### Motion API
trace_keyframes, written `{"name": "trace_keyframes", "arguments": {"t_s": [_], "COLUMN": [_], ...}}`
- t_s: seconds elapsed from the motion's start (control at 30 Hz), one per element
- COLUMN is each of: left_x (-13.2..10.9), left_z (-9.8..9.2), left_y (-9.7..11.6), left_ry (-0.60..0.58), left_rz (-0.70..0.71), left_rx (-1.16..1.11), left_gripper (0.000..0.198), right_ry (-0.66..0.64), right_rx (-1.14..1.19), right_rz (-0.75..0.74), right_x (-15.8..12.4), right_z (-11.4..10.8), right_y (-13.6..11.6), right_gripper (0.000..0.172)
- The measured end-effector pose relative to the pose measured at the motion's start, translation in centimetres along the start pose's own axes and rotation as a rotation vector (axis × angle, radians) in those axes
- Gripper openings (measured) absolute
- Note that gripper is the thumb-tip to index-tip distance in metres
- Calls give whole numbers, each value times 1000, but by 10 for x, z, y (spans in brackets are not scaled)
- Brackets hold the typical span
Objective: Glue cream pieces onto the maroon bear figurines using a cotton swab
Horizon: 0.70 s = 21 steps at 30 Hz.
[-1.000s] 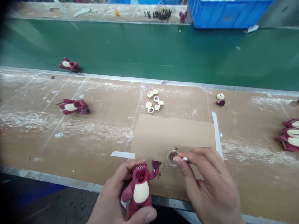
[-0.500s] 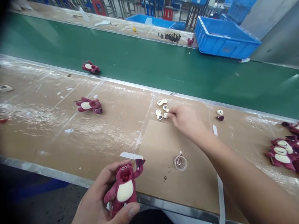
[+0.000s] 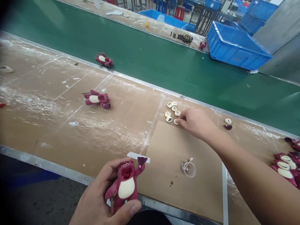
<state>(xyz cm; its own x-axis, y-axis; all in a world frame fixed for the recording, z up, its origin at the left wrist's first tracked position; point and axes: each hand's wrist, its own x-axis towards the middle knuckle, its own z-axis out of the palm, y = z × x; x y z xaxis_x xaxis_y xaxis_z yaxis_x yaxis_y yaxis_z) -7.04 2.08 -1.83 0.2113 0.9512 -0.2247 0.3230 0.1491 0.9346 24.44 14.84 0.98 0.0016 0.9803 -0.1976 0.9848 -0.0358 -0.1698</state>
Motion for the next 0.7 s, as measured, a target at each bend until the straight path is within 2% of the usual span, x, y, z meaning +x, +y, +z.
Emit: {"name": "trace_keyframes", "arguments": {"t_s": [0.1,0.27,0.47,0.57,0.7], "left_x": [1,2,1,2,1], "left_z": [3,9,8,9,15], "left_y": [2,5,6,2,-6], "left_ry": [-6,-25,-15,-44,-105], "left_rz": [6,-15,-6,30,145], "left_rx": [-43,-122,-70,-72,-46], "left_gripper": [65,62,66,69,72], "right_ry": [-7,-18,-69,-36,32], "right_rx": [-6,29,75,99,150], "right_rz": [-32,-149,-305,-324,-287], "right_x": [-1,-2,5,13,15], "right_z": [0,4,1,2,6], "right_y": [-1,2,17,21,22], "right_gripper": [16,23,23,21,22]}}
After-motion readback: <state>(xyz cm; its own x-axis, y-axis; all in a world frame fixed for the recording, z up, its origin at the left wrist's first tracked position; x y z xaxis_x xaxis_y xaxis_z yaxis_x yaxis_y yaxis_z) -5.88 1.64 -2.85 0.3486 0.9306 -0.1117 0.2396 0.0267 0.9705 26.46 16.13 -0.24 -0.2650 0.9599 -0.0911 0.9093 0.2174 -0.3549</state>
